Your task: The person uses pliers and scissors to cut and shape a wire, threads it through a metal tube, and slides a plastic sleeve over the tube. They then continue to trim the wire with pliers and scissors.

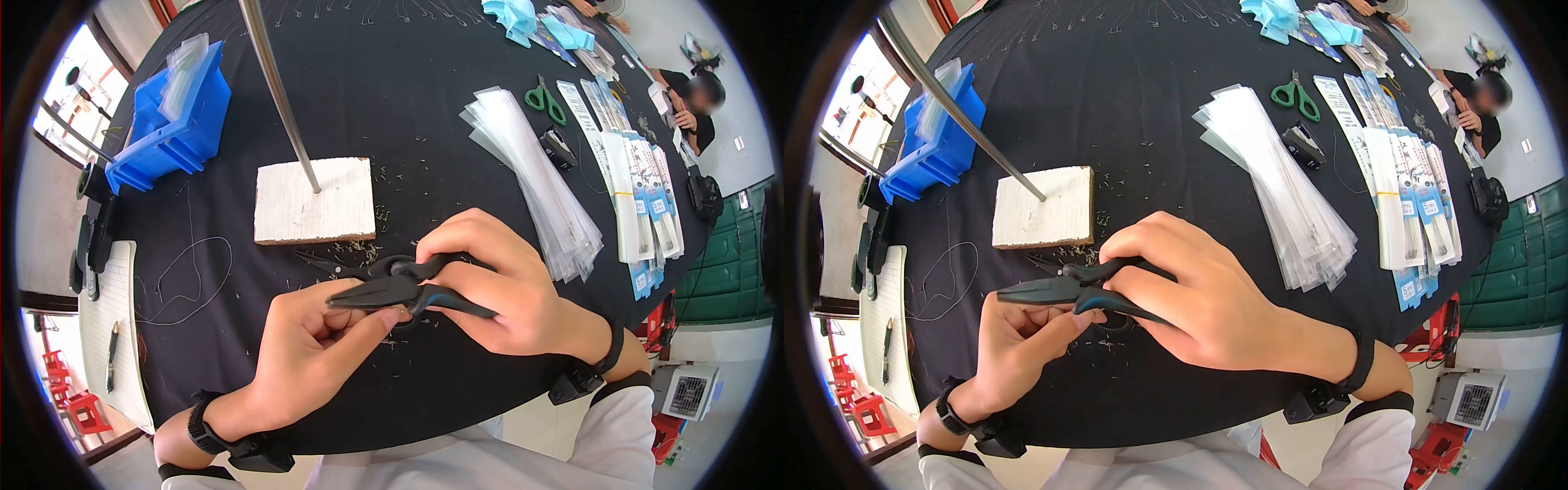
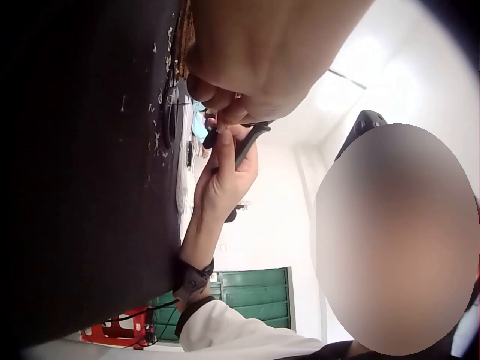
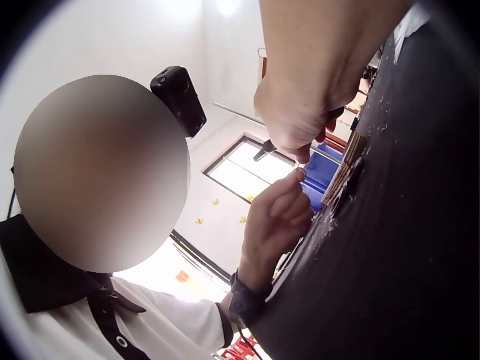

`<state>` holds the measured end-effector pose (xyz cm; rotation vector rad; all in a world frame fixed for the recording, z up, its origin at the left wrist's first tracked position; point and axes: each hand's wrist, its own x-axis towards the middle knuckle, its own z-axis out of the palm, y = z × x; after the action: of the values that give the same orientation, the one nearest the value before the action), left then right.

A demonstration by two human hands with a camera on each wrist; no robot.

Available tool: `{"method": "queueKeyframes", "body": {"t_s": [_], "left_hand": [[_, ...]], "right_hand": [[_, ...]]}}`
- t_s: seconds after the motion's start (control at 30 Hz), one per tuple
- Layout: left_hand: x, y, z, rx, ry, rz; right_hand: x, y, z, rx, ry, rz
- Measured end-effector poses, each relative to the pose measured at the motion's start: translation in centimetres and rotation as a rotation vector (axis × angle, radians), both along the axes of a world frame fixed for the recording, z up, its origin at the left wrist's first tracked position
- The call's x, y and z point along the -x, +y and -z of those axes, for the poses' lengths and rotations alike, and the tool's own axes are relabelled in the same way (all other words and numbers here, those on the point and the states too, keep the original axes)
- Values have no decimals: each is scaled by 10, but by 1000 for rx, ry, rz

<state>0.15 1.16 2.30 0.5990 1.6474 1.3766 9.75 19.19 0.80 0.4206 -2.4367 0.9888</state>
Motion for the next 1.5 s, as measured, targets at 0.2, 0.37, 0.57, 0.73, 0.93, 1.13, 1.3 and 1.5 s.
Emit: {"method": "queueKeyframes", "body": {"t_s": [0.2, 0.37, 0.57, 0.73, 0.93, 1.13, 1.3, 1.5], "left_hand": [[1, -2, 2, 7, 8, 8], [0, 1, -1, 1, -42, -6], [-3, -2, 2, -96, 82, -144], [7, -5, 1, -204, 159, -381], [4, -8, -1, -282, 131, -355], [1, -7, 0, -267, 100, -319], [1, -8, 1, -230, 138, -293], [-2, -6, 1, -213, 210, -272]], "right_hand": [[-1, 1, 1, -51, -4, 0], [0, 1, 1, -71, 28, -1], [-5, -5, -5, -1, -43, 101], [-17, -13, -12, 127, -216, 211], [-23, -23, -12, 289, -447, 106], [-22, -25, -9, 271, -405, 82], [-21, -26, -10, 195, -345, 119], [-25, -28, -10, 114, -321, 142]]}}
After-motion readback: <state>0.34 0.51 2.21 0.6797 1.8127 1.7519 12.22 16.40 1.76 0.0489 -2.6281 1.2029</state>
